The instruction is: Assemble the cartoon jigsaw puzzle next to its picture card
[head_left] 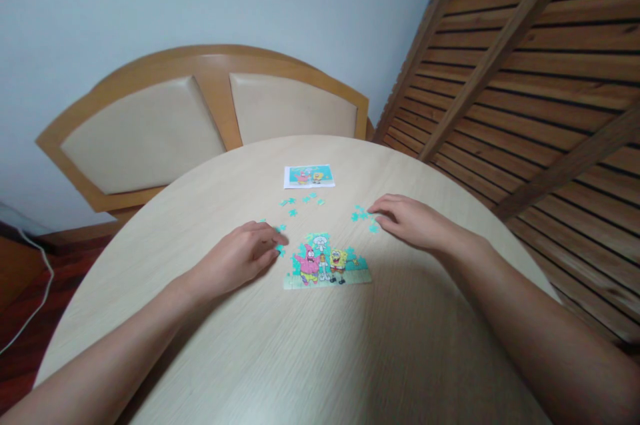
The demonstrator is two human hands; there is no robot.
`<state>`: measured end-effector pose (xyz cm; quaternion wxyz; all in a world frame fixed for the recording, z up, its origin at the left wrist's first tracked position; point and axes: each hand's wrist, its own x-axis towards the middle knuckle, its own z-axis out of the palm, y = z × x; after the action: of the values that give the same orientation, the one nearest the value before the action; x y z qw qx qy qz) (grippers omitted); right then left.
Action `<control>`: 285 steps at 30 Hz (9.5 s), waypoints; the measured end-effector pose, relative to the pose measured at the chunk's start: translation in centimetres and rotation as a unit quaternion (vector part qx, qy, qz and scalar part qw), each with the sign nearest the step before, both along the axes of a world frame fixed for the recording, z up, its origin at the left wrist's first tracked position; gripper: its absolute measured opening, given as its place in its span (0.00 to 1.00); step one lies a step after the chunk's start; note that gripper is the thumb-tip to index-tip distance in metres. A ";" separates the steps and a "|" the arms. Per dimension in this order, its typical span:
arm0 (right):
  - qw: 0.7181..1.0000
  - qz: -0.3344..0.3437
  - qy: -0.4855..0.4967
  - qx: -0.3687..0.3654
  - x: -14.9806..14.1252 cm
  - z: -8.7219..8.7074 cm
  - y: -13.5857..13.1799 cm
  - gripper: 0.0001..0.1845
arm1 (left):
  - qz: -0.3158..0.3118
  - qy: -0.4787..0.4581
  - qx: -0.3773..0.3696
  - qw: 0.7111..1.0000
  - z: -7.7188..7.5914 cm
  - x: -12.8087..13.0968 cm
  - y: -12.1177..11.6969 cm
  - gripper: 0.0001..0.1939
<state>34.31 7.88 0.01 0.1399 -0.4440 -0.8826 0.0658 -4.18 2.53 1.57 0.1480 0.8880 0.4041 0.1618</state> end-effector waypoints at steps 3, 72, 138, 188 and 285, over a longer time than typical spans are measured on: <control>1.000 -0.004 -0.001 0.001 -0.1 0.1 0.0 0.16 | 0.021 0.010 -0.010 1.000 0.2 0.1 -0.1 0.10; 0.994 0.107 0.010 0.009 -4.8 0.9 -2.3 0.12 | 0.114 -0.067 0.042 0.990 -3.4 -0.1 2.7 0.06; 0.979 0.202 0.033 -0.011 -7.7 0.8 -4.9 0.19 | 0.052 -0.197 -0.097 0.974 -2.5 4.3 -1.7 0.08; 0.979 0.201 0.037 -0.021 -7.8 1.0 -5.0 0.20 | 0.058 -0.036 0.002 0.998 -2.0 2.8 -1.3 0.04; 0.978 0.191 0.068 -0.041 -7.7 0.7 -4.8 0.21 | -0.018 -0.100 -0.063 0.993 -0.7 3.4 -0.8 0.07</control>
<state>26.60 3.10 0.69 0.1660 -0.2673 -0.9362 0.1568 -0.78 1.73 0.87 0.2460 0.8635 0.3803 0.2218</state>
